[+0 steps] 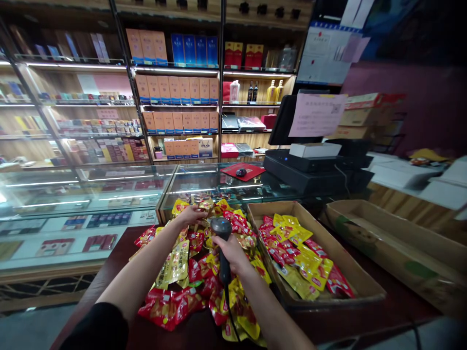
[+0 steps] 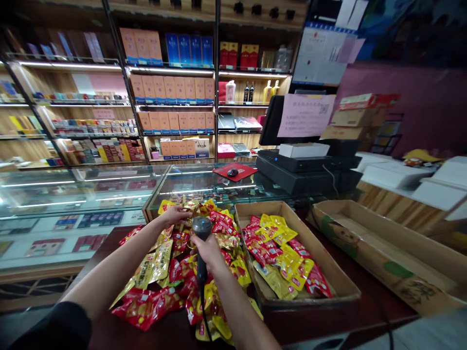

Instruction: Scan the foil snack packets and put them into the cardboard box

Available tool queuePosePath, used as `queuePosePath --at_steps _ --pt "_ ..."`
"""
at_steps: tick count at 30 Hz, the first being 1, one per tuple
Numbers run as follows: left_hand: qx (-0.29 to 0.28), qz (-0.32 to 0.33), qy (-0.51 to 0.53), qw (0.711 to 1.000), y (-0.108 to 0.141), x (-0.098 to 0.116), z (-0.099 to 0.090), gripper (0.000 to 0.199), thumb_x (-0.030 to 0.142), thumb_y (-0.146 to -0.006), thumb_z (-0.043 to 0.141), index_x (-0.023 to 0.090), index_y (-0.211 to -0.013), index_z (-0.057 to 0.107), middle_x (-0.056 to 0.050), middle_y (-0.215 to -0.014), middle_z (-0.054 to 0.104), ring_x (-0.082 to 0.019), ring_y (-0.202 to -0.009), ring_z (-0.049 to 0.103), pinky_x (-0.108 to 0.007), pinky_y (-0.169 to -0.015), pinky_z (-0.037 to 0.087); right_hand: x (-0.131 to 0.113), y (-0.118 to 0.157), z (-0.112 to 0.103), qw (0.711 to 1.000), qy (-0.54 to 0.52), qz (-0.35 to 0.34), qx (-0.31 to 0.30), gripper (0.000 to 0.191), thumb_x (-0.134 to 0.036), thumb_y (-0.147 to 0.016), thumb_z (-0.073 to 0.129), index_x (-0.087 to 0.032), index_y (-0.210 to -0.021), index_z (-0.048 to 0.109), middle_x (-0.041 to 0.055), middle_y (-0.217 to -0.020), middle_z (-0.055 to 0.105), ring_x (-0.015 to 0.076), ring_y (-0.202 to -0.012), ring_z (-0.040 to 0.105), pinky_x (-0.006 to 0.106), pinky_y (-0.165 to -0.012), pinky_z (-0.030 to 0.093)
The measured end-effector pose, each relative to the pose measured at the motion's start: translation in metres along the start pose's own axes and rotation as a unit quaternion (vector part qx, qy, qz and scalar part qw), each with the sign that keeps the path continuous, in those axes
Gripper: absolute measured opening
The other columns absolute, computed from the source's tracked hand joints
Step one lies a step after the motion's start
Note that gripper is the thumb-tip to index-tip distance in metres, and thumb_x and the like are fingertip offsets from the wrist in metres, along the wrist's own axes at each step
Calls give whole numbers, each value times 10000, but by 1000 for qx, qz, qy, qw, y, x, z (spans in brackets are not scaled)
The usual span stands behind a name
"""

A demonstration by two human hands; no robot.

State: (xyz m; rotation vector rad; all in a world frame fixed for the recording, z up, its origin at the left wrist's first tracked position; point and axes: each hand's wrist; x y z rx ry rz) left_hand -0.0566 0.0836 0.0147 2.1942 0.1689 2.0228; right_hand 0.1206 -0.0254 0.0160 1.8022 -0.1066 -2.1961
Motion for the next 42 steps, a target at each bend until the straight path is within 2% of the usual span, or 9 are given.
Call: queuePosePath --at_steps 6,17,22,25,29,33,36,40,42 --pt "7 11 -13 1000 -5 -1 -6 482 341 -436 856 116 -803 640 -32 -768 658 -113 -641 601 -209 -531 482 3 11 6 999 43 8 7 164 -301 -676 616 -199 -677 488 -75 -413 455 93 -330 432 220 -359 363" --pt "-2 23 -38 999 -5 0 -9 387 299 -494 833 115 -769 633 11 -645 592 -80 -537 536 -234 -555 489 10 6 8 998 58 -4 -14 156 -318 -700 586 -210 -695 475 -81 -384 448 98 -320 416 228 -371 365" --pt "0 25 -34 999 -5 0 -10 389 265 -473 841 117 -764 630 9 -660 590 -85 -563 538 -247 -590 505 12 6 7 999 50 -3 -20 163 -340 -694 587 -208 -687 490 -83 -380 432 102 -331 410 237 -381 367" --pt "-8 15 -25 1000 1 4 -6 377 260 -471 842 124 -745 621 10 -663 601 -84 -565 544 -226 -565 488 9 4 4 999 36 -17 -15 153 -323 -660 615 -195 -691 538 -51 -452 508 125 -418 483 249 -425 396" --pt "-45 -12 -34 998 16 12 2 368 299 -497 832 142 -764 634 -5 -712 650 -105 -606 584 -206 -547 466 -1 -7 -6 994 20 -105 26 227 -277 -593 674 -163 -786 642 0 -665 648 163 -646 587 267 -598 448" --pt "-130 -28 -34 991 32 18 19 378 358 -526 816 141 -790 655 -16 -768 670 -110 -637 599 -203 -571 475 -21 -15 -25 989 -12 -125 79 288 -267 -584 676 -148 -846 678 3 -707 669 153 -673 579 254 -637 425" --pt "-173 -31 -27 984 39 24 43 391 369 -534 813 140 -816 670 -24 -789 674 -108 -639 602 -201 -563 469 -37 -8 -44 988 -56 -110 92 300 -270 -567 693 -145 -840 690 7 -709 672 137 -645 569 240 -618 417" --pt "-185 -16 -26 982 40 35 93 405 376 -545 809 145 -851 676 -45 -863 683 -125 -689 615 -211 -575 475 -54 14 -80 981 -94 -130 112 314 -271 -564 718 -148 -852 696 37 -807 702 164 -757 612 249 -690 445" --pt "-187 -3 -37 982 40 41 124 399 377 -554 806 142 -848 671 -41 -834 677 -105 -634 595 -203 -547 463 -60 28 -103 977 -93 -147 126 314 -273 -580 719 -154 -870 696 48 -869 710 183 -833 623 262 -742 452"
Point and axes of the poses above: each hand's wrist, its own y-axis away from the middle knuckle, its own z-axis out of the palm, x = y × z
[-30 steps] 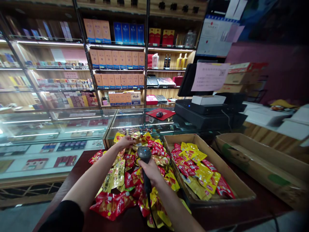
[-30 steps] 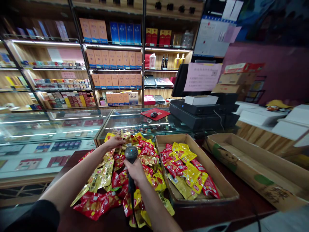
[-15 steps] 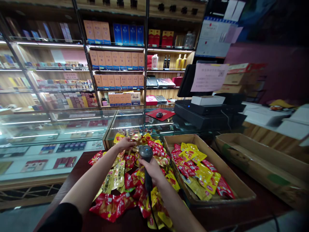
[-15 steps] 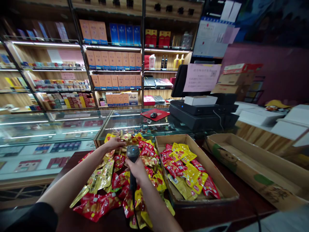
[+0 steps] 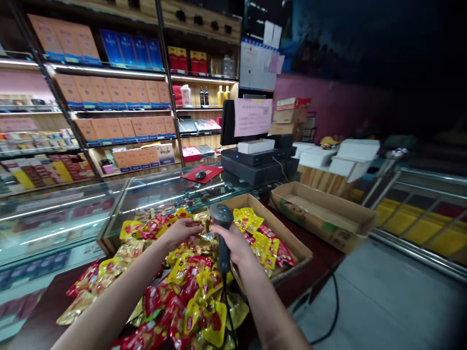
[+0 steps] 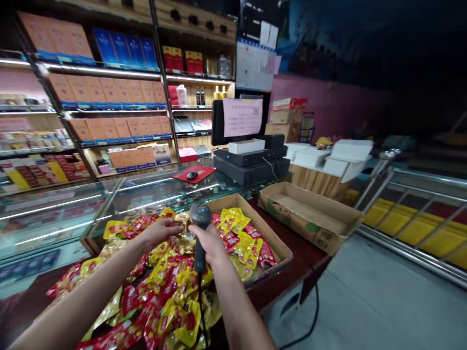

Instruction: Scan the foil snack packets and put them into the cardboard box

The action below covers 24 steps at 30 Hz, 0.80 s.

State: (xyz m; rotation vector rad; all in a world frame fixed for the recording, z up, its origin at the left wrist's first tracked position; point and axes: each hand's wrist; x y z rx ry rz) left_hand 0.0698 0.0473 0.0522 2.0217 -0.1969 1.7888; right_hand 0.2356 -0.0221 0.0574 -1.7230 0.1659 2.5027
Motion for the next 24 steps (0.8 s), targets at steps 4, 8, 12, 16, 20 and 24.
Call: queuePosePath --at_steps 4,8,12,16,20,24 --pt "-42 9 -24 999 -17 9 58 378 395 -577 792 148 -839 677 -20 -776 665 -83 -582 572 -198 -548 466 -17 10 -54 999 -4 -2 53 353 -276 -586 734 -152 -914 690 54 -933 708 189 -873 623 275 -785 449" --pt "-104 2 -29 994 -22 10 94 395 449 -599 768 162 -862 703 -40 -826 687 -145 -735 630 -240 -657 510 -21 17 -95 995 -4 -13 95 385 -285 -581 750 -137 -931 685 61 -904 708 204 -877 623 302 -812 450" --pt "-91 -2 -20 996 -21 8 86 438 469 -591 769 142 -875 708 -70 -824 696 -167 -770 642 -253 -690 516 -23 21 -104 994 -6 -25 104 362 -280 -564 764 -144 -890 688 65 -941 707 223 -933 623 313 -846 452" --pt "-52 7 -15 999 -11 3 46 457 474 -594 767 133 -890 703 -95 -872 703 -188 -800 655 -262 -694 519 -24 22 -80 998 -5 -11 65 342 -281 -572 764 -157 -882 691 69 -937 711 234 -958 626 317 -835 468" --pt "0 -3 -6 1000 9 -6 -4 469 460 -593 772 140 -927 694 -97 -913 704 -204 -851 656 -281 -720 523 -20 23 -41 1000 -20 12 -9 348 -282 -583 761 -172 -905 693 71 -1003 702 238 -996 619 328 -851 474" --pt "71 -9 -48 996 32 -24 -54 470 472 -603 754 141 -932 697 -85 -876 708 -191 -799 656 -268 -686 516 -4 21 5 995 -25 50 -78 330 -268 -569 759 -160 -873 687 78 -976 703 226 -943 634 313 -805 490"
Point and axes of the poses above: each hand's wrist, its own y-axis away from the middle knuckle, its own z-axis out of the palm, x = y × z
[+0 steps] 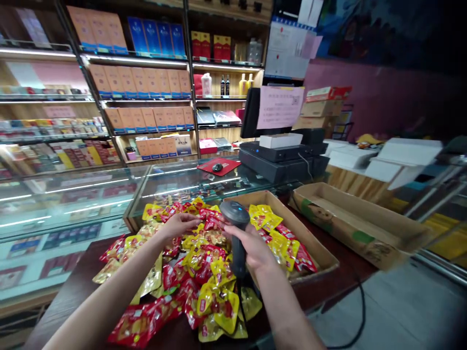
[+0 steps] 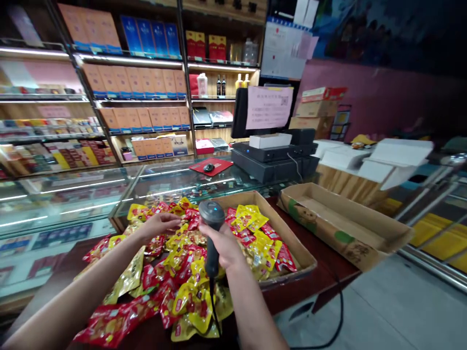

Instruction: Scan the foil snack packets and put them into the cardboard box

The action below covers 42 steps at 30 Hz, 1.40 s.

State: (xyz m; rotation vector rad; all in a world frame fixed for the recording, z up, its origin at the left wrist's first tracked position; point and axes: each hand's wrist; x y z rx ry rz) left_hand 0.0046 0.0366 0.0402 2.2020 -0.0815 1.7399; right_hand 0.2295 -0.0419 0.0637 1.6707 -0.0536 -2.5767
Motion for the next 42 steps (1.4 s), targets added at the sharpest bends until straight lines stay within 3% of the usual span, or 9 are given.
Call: queuePosePath --at_steps 5,8,15,22,25,28,34,38,42 --pt "162 79 -192 965 19 -29 -53 247 298 -671 682 175 -879 729 -58 -861 720 -207 -786 655 -278 -730 487 36 -25 53 996 24 63 -59 307 -237 -568 741 -162 -859 681 44 -866 701 155 -772 632 258 -708 485" --pt "198 113 -289 930 30 -39 -67 243 193 -719 584 204 -911 733 -57 -917 720 -219 -854 652 -291 -801 464 62 -44 79 989 52 104 -88 267 -199 -559 723 -156 -819 682 26 -782 688 132 -704 607 238 -642 468" --pt "148 98 -484 857 47 -60 -49 297 180 -811 459 191 -1008 681 -117 -991 664 -223 -886 626 -296 -755 433 119 -73 110 978 142 134 -66 135 -131 -553 651 -119 -688 661 -21 -489 588 108 -473 517 219 -483 397" --pt "147 102 -609 773 50 -83 -25 273 280 -781 546 138 -964 690 -197 -965 637 -330 -987 558 -428 -851 378 136 -81 115 979 97 173 -51 88 -123 -563 621 -126 -651 618 -34 -462 551 110 -452 535 227 -486 440" --pt "153 120 -572 797 52 -81 -21 249 210 -798 496 147 -925 701 -188 -946 656 -306 -953 583 -422 -885 358 131 -81 112 982 81 168 -39 112 -104 -557 621 -126 -666 622 -31 -515 576 96 -498 557 216 -540 467" --pt "167 144 -471 854 56 -71 -23 240 242 -819 477 184 -851 708 -123 -861 684 -254 -859 614 -371 -879 377 120 -81 106 985 64 159 -31 129 -114 -554 623 -130 -681 629 -23 -564 597 95 -532 571 221 -579 482" --pt "206 83 -77 972 42 -53 -42 349 462 -838 462 183 -908 661 -21 -689 652 -173 -648 612 -256 -597 474 94 -78 88 996 33 85 -19 208 -156 -534 672 -142 -741 682 4 -669 653 100 -591 573 210 -580 456" --pt "134 28 157 978 25 -48 -48 294 441 -809 548 189 -950 601 -3 -709 632 -130 -569 602 -248 -526 506 83 -72 81 996 31 84 -18 237 -183 -527 694 -152 -761 694 7 -674 658 120 -616 578 225 -574 452" --pt "120 11 201 972 15 -45 -43 279 408 -785 620 171 -929 594 -13 -705 632 -116 -522 601 -255 -489 528 80 -66 75 993 -1 95 -70 266 -193 -510 715 -151 -771 695 19 -757 682 149 -703 608 259 -643 486"
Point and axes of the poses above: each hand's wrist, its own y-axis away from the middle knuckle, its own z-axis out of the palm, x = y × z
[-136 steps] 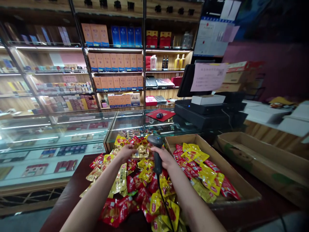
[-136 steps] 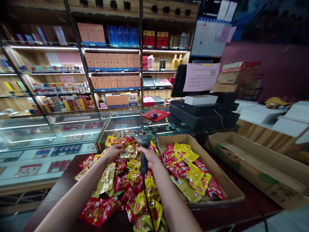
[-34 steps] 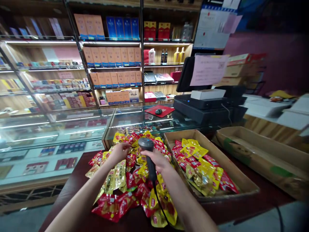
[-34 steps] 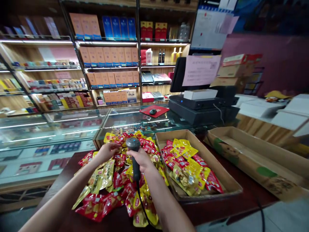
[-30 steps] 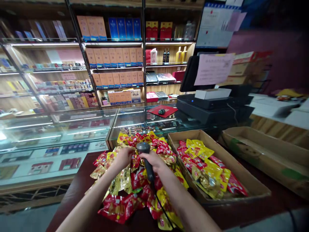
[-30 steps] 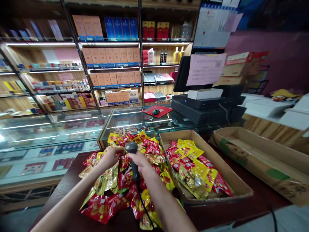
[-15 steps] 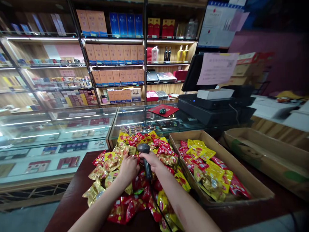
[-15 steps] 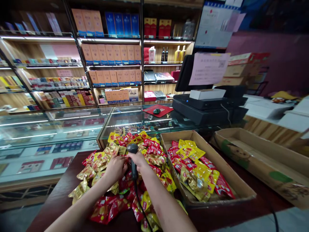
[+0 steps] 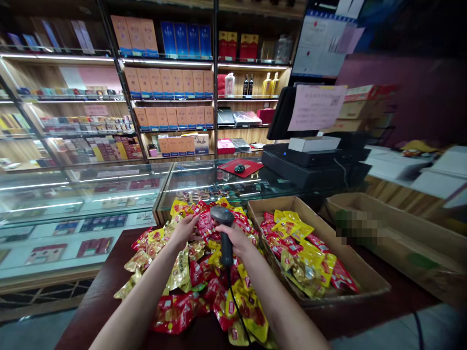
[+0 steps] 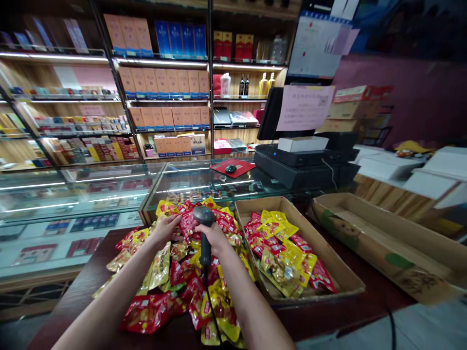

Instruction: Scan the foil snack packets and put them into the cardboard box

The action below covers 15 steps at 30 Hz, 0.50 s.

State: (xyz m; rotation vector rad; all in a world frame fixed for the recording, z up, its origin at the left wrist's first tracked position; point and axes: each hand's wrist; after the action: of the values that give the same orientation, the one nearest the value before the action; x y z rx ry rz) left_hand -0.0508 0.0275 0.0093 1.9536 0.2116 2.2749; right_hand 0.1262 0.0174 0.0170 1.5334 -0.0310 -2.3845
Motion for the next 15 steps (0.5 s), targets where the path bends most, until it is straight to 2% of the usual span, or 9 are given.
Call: queuePosePath --at_steps 3,7,10,15 --pt "-10 -20 30 999 -2 -2 8 294 408 -776 644 159 -928 610 -37 -729 655 -120 -543 622 -257 -509 547 0 4 -4 1000 -12 -3 15 273 -180 -502 713 -153 -773 696 25 -784 694 158 -723 616 280 -684 504" --pt "-55 -80 71 993 -4 -7 17 292 329 -689 752 119 -864 651 -72 -772 683 -125 -614 646 -231 -575 556 -2 7 -9 999 -20 -13 41 234 -194 -519 694 -162 -751 677 31 -790 698 171 -706 626 292 -655 514" --pt "-64 -100 63 991 -7 -10 21 315 272 -613 809 111 -840 662 -67 -771 687 -134 -628 646 -237 -572 554 0 8 -13 997 -4 -37 64 208 -198 -524 683 -157 -728 671 19 -708 682 164 -692 617 274 -654 500" --pt "-75 -117 24 990 -24 -5 18 331 263 -557 837 123 -780 636 -32 -716 668 -105 -530 599 -271 -556 553 7 13 -22 992 65 -56 88 172 -208 -556 658 -147 -717 661 -22 -567 601 126 -591 564 233 -576 444"
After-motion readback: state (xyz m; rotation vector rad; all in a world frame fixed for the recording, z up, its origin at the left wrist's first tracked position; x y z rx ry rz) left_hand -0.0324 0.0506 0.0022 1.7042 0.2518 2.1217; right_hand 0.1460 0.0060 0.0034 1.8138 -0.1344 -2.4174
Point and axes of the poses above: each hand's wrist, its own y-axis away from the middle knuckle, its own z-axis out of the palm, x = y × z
